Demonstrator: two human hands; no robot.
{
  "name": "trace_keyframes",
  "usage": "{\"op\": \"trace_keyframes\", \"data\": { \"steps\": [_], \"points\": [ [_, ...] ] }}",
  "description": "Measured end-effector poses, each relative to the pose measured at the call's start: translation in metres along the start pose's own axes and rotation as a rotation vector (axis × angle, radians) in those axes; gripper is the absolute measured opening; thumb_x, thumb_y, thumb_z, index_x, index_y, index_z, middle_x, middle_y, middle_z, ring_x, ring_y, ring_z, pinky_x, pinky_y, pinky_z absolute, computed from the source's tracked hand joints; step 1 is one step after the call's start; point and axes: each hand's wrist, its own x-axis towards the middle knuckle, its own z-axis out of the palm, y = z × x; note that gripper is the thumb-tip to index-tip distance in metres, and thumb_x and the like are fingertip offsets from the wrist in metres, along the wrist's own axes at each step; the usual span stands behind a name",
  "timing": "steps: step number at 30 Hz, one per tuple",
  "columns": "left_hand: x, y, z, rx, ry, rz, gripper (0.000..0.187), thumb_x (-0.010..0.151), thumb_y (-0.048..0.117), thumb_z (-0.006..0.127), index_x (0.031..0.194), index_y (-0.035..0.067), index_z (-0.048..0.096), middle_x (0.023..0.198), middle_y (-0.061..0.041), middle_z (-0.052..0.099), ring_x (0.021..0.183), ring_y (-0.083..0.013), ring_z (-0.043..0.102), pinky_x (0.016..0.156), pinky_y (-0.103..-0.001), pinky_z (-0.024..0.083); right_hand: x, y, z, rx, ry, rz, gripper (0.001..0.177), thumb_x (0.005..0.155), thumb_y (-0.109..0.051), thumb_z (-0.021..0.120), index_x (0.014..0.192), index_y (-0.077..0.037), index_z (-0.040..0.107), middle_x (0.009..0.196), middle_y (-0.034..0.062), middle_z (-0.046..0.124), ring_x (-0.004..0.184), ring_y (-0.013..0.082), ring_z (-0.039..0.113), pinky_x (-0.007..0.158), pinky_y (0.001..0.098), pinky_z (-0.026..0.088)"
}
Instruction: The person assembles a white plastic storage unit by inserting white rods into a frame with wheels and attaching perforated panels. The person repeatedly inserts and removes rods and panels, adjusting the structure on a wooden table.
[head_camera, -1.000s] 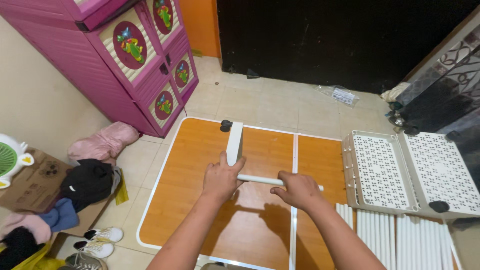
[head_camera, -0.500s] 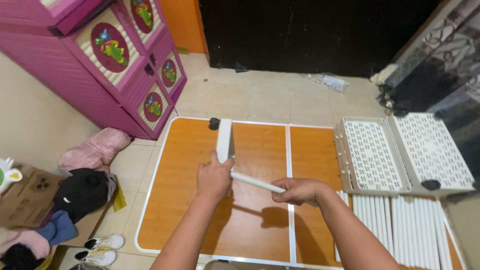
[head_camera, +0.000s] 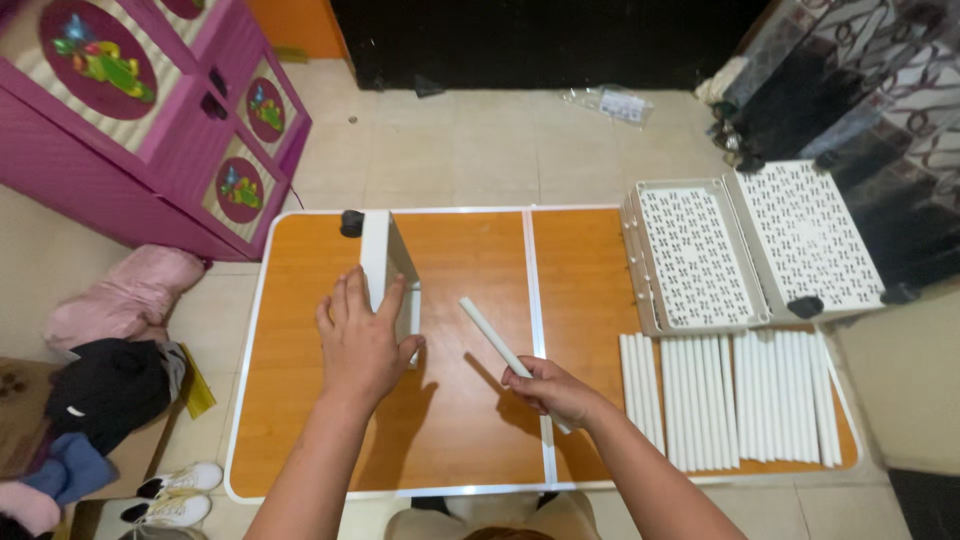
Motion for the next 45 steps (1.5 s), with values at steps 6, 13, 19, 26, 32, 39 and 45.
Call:
{"op": "trace_keyframes", "data": {
  "steps": [6,13,19,26,32,39,45],
  "points": [
    [-0.010,0.047,0.034,-0.568,0.159,-0.047,0.074,0.080,0.031,0.084,0.141,0.004,0.051,0.139,-0.028,0.045,0.117,-0.0405,0.055,0.092,-0.046,0.054,-0.005,0.036,-0.003,0.111,0.097,-0.061,0.021,0.097,-0.030,0.067,0.105,-0.012,0.063,0.068,-0.0043,0.047,0.058,0.0069,0.043,0.049,0.0235,0.033],
    [-0.020,0.129,0.172,-1.249,-0.490,-0.417,0.048,0.088,0.014,0.074,0.128,0.000,0.053,0.089,-0.012,0.066,0.078,-0.0176,0.068,0.066,-0.031,0.057,-0.022,0.094,-0.014,0.188,0.188,-0.086,0.019,0.099,-0.026,0.064,0.108,-0.010,0.060,0.074,-0.0024,0.053,0.064,0.0101,0.050,0.059,0.0276,0.043],
    [-0.033,0.186,0.276,-1.192,-0.669,-0.400,0.032,0.091,0.018,0.074,0.114,-0.001,0.063,0.086,-0.007,0.069,0.080,-0.0173,0.068,0.072,-0.032,0.056,-0.058,0.168,-0.038,0.035,0.591,0.077,0.026,0.100,-0.034,0.062,0.104,-0.008,0.066,0.082,-0.0028,0.060,0.075,0.0112,0.055,0.069,0.0328,0.048],
    [-0.017,0.239,0.334,-0.829,-0.730,-0.437,0.044,0.084,0.025,0.080,0.113,-0.001,0.059,0.091,-0.014,0.069,0.085,-0.0273,0.068,0.077,-0.038,0.054,-0.113,0.262,-0.063,0.473,1.004,0.323,0.028,0.098,-0.030,0.064,0.088,-0.004,0.067,0.071,0.0059,0.061,0.062,0.0184,0.054,0.057,0.0347,0.043],
    [-0.006,0.275,0.355,-0.779,-0.736,-0.528,0.056,0.079,0.024,0.081,0.122,0.001,0.055,0.098,-0.018,0.072,0.092,-0.0313,0.073,0.084,-0.042,0.057,-0.117,0.286,-0.074,0.908,0.973,0.392,0.020,0.096,-0.024,0.064,0.094,-0.005,0.066,0.076,0.0079,0.064,0.064,0.0186,0.060,0.057,0.0344,0.050],
    [-0.007,0.288,0.350,-0.722,-0.736,-0.456,0.065,0.081,0.026,0.083,0.131,0.001,0.050,0.094,-0.018,0.071,0.089,-0.0306,0.071,0.081,-0.040,0.056,-0.118,0.265,-0.078,0.911,0.975,0.501,0.022,0.098,-0.026,0.062,0.097,-0.004,0.066,0.081,0.0062,0.067,0.068,0.0168,0.063,0.059,0.0329,0.049],
    [-0.025,0.280,0.347,-0.797,-0.796,-0.446,0.065,0.081,0.021,0.080,0.135,0.002,0.048,0.090,-0.017,0.072,0.085,-0.0293,0.073,0.080,-0.038,0.057,-0.113,0.265,-0.075,0.880,0.936,0.416,0.021,0.097,-0.024,0.062,0.095,-0.004,0.067,0.076,0.0067,0.067,0.064,0.0169,0.059,0.057,0.0318,0.047]
  ]
}}
